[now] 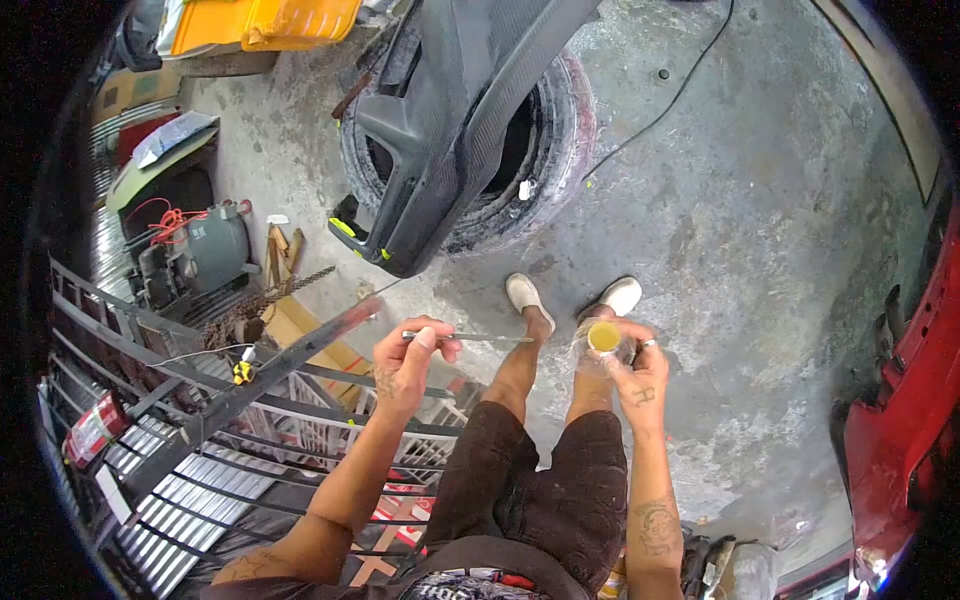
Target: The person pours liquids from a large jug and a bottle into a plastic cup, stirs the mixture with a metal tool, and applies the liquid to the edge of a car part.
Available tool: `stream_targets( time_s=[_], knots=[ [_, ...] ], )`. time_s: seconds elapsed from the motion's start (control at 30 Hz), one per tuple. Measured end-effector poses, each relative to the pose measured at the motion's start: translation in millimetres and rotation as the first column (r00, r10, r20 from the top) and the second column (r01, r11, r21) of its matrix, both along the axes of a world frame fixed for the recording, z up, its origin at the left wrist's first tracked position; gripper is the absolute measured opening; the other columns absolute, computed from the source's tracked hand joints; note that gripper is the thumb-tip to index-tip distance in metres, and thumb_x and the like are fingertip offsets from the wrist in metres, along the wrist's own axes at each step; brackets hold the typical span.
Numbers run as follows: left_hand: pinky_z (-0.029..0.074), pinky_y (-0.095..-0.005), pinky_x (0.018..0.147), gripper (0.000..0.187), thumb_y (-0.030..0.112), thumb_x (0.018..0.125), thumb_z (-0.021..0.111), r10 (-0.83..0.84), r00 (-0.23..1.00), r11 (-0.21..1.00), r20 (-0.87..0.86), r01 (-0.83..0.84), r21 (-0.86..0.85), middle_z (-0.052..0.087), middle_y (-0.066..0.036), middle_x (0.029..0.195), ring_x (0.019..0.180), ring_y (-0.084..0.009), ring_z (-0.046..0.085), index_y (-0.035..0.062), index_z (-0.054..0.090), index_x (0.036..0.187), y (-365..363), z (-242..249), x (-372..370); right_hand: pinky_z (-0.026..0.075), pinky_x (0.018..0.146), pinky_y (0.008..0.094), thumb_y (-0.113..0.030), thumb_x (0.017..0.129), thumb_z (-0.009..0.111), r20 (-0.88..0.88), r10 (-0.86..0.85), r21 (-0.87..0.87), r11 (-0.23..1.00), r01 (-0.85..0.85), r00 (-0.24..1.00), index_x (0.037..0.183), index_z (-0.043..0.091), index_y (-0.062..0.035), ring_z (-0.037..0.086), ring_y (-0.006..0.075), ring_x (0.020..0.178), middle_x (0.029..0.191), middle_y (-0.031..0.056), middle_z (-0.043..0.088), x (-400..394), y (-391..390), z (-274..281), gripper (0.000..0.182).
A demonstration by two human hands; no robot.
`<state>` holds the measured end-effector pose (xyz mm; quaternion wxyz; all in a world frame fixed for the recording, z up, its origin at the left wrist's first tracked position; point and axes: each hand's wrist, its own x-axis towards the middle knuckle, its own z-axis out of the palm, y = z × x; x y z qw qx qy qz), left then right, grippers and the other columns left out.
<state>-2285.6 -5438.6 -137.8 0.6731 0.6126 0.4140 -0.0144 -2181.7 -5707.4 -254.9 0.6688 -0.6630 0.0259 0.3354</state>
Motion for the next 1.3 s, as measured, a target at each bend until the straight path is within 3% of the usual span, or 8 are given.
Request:
stream_targets(
  time_s=[0.07, 0.33, 0.57, 0.8, 0.87, 1.0, 1.07, 1.3],
  knots=[
    [0.052, -0.0320, 0.076, 0.025, 0.016, 0.104, 0.053, -0.024, 0.999, 0.998, 0.048, 0.021, 0.061, 0.067, -0.013, 0.096, 0.079, -0.0170, 0.062, -0.0044, 0.067, 0.108, 7, -3, -2, 0.046, 0.104, 0.0370, 0.001, 0.081, 0.074, -0.076, -0.052, 0.072, 0.996, 0.058, 0.996, 0.113, 0.063, -0.0035, 0.062, 0.0212, 0.114, 0.120, 0.0122, 0.069, -3, 12, 3, 0.034],
    [0.049, -0.0320, 0.073, 0.030, 0.021, 0.104, 0.058, 0.077, 0.986, 0.993, 0.146, -0.088, 0.073, 0.068, -0.012, 0.088, 0.077, -0.0184, 0.062, -0.0069, 0.068, 0.104, 55, -32, -2, 0.044, 0.107, 0.0382, -0.004, 0.084, 0.073, -0.058, -0.030, 0.017, 0.999, 0.031, 0.998, 0.116, 0.062, -0.0027, 0.061, 0.0225, 0.118, 0.123, 0.0127, 0.068, -9, 51, 10, 0.034],
    [0.050, -0.0308, 0.067, 0.025, 0.016, 0.102, 0.060, 0.166, 0.879, 0.978, 0.447, -0.205, 0.039, 0.069, -0.013, 0.086, 0.074, -0.0188, 0.064, -0.0066, 0.069, 0.105, 118, -54, 45, 0.044, 0.108, 0.0399, -0.007, 0.086, 0.073, -0.102, -0.100, 0.034, 0.994, 0.104, 0.990, 0.120, 0.060, -0.0028, 0.058, 0.0250, 0.122, 0.128, 0.0152, 0.065, -14, 99, 5, 0.037],
    [0.046, -0.0306, 0.070, 0.022, 0.016, 0.102, 0.060, 0.045, 0.840, 0.980, 0.541, -0.142, 0.139, 0.067, -0.013, 0.089, 0.078, -0.0176, 0.059, -0.0044, 0.068, 0.108, 157, -60, 103, 0.045, 0.108, 0.0399, -0.006, 0.087, 0.073, -0.013, -0.193, 0.052, 0.980, 0.193, 0.981, 0.122, 0.059, -0.0025, 0.059, 0.0254, 0.122, 0.129, 0.0160, 0.065, 4, 153, -8, 0.038],
    [0.047, -0.0309, 0.070, 0.023, 0.015, 0.103, 0.059, 0.025, 0.806, 0.980, 0.591, -0.135, 0.143, 0.068, -0.014, 0.089, 0.078, -0.0174, 0.059, -0.0049, 0.067, 0.109, 163, -57, 115, 0.053, 0.100, 0.0374, 0.008, 0.085, 0.067, 0.110, -0.172, 0.046, 0.985, 0.168, 0.979, 0.122, 0.057, -0.0028, 0.062, 0.0234, 0.116, 0.128, 0.0143, 0.064, 10, 165, -9, 0.040],
    [0.047, -0.0304, 0.068, 0.025, 0.018, 0.103, 0.057, -0.084, 0.774, 0.981, 0.628, -0.047, 0.188, 0.068, -0.016, 0.090, 0.075, -0.0191, 0.062, -0.0053, 0.065, 0.107, 171, -47, 124, 0.055, 0.099, 0.0383, 0.006, 0.087, 0.066, 0.040, -0.172, 0.066, 0.983, 0.169, 0.984, 0.124, 0.057, -0.0013, 0.061, 0.0245, 0.118, 0.129, 0.0143, 0.063, 32, 181, -8, 0.039],
    [0.050, -0.0311, 0.064, 0.024, 0.016, 0.103, 0.057, -0.141, 0.754, 0.971, 0.641, -0.020, 0.238, 0.068, -0.017, 0.092, 0.073, -0.0212, 0.065, -0.0065, 0.064, 0.105, 173, -41, 125, 0.050, 0.098, 0.0345, -0.007, 0.086, 0.074, 0.024, -0.222, 0.063, 0.973, 0.221, 0.975, 0.119, 0.062, -0.0036, 0.063, 0.0193, 0.113, 0.122, 0.0105, 0.068, 48, 192, 1, 0.036],
    [0.052, -0.0306, 0.058, 0.024, 0.015, 0.103, 0.056, -0.161, 0.697, 0.978, 0.699, 0.016, 0.210, 0.067, -0.018, 0.090, 0.068, -0.0232, 0.068, -0.0070, 0.063, 0.101, 180, -35, 126, 0.052, 0.093, 0.0309, 0.002, 0.086, 0.072, 0.065, -0.267, 0.096, 0.961, 0.260, 0.961, 0.119, 0.062, -0.0033, 0.063, 0.0158, 0.108, 0.119, 0.0090, 0.069, 63, 201, 11, 0.036]
  ],
)
